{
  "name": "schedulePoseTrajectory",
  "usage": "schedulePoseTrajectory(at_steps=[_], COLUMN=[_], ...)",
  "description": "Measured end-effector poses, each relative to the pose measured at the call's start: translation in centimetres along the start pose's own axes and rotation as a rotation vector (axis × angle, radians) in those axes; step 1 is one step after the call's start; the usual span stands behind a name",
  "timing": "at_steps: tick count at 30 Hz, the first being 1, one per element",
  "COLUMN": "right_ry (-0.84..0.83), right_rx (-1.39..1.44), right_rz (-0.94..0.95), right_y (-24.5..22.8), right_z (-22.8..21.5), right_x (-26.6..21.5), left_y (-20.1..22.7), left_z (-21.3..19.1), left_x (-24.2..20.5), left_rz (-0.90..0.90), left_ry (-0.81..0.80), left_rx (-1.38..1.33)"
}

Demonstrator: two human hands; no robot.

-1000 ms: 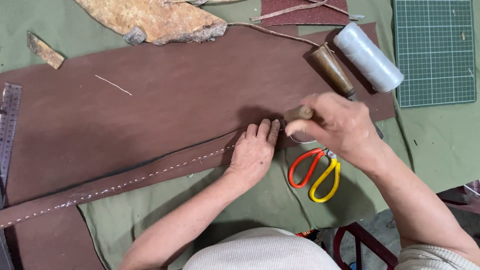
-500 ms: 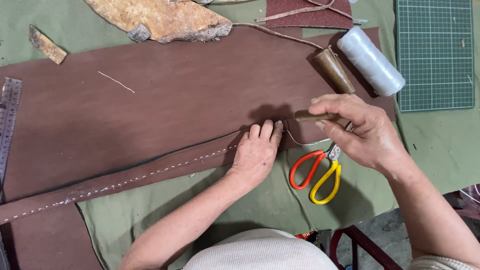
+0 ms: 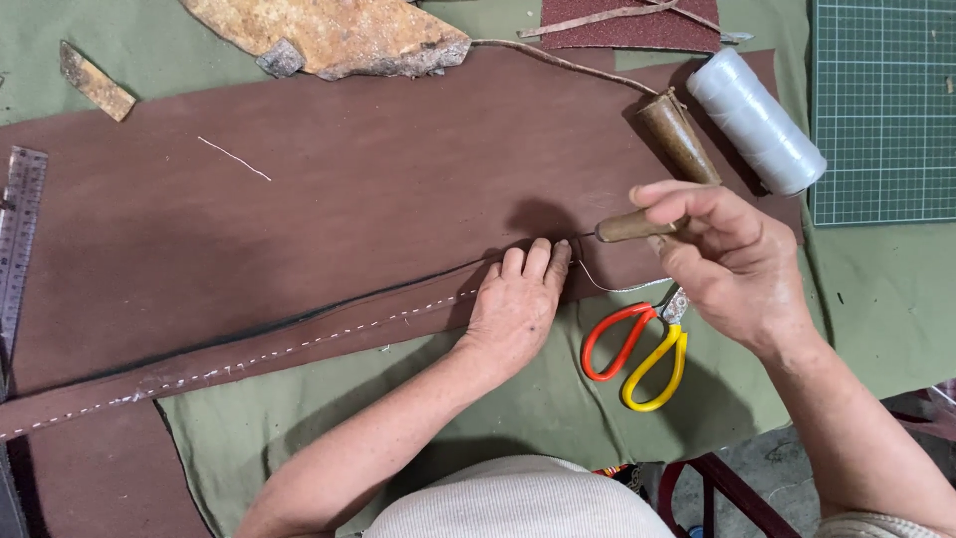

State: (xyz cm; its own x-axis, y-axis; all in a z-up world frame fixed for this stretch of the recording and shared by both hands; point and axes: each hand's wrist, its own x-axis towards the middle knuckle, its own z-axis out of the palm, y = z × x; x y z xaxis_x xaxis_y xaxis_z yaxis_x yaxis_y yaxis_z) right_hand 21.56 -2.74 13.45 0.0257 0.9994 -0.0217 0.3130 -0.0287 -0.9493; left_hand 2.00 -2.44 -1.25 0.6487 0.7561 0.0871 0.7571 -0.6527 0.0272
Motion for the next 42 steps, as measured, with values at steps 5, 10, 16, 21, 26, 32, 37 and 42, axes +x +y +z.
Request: schedulePoseTrajectory(at_steps=[5, 10, 16, 21, 26, 32, 37, 42], right_ry=[-0.247, 0.014, 0.197, 0.093, 0.220, 0.198, 0.063, 0.023], right_rx=[-0.506, -0.860, -0.435, -0.008, -0.497, -0.406, 0.008, -0.280], right_rz=[-0.273, -0.360, -0.144, 0.059, -0.139, -0.056, 0.047, -0.103], right_y=[-0.7, 4.5, 4.3, 4.6, 4.7, 3.7, 2.8, 2.9], right_z=[-0.7, -0.1, 1.3, 0.7, 1.4, 1.6, 1.4, 1.8], right_x=[0.0, -1.1, -0.3, -1.1, -1.6, -2.2, -2.2, -2.0], left_y=[0.3, 0.2, 0.0, 0.3, 0.2, 0.7, 0.7, 0.7], left_z=[0.1, 0.3, -0.6, 0.5, -0.4, 0.4, 0.4, 0.1], left_x=[0.1, 0.2, -0.1, 0.0, 0.1, 0.3, 0.5, 0.5], left_rz=[-0.016, -0.005, -0.026, -0.022, -0.017, -0.030, -0.028, -0.032], left_ry=[0.002, -0.018, -0.066, -0.042, -0.018, -0.019, -0.023, -0.005], left_rx=[0.039, -0.015, -0.227, -0.210, -0.170, -0.164, -0.169, -0.207])
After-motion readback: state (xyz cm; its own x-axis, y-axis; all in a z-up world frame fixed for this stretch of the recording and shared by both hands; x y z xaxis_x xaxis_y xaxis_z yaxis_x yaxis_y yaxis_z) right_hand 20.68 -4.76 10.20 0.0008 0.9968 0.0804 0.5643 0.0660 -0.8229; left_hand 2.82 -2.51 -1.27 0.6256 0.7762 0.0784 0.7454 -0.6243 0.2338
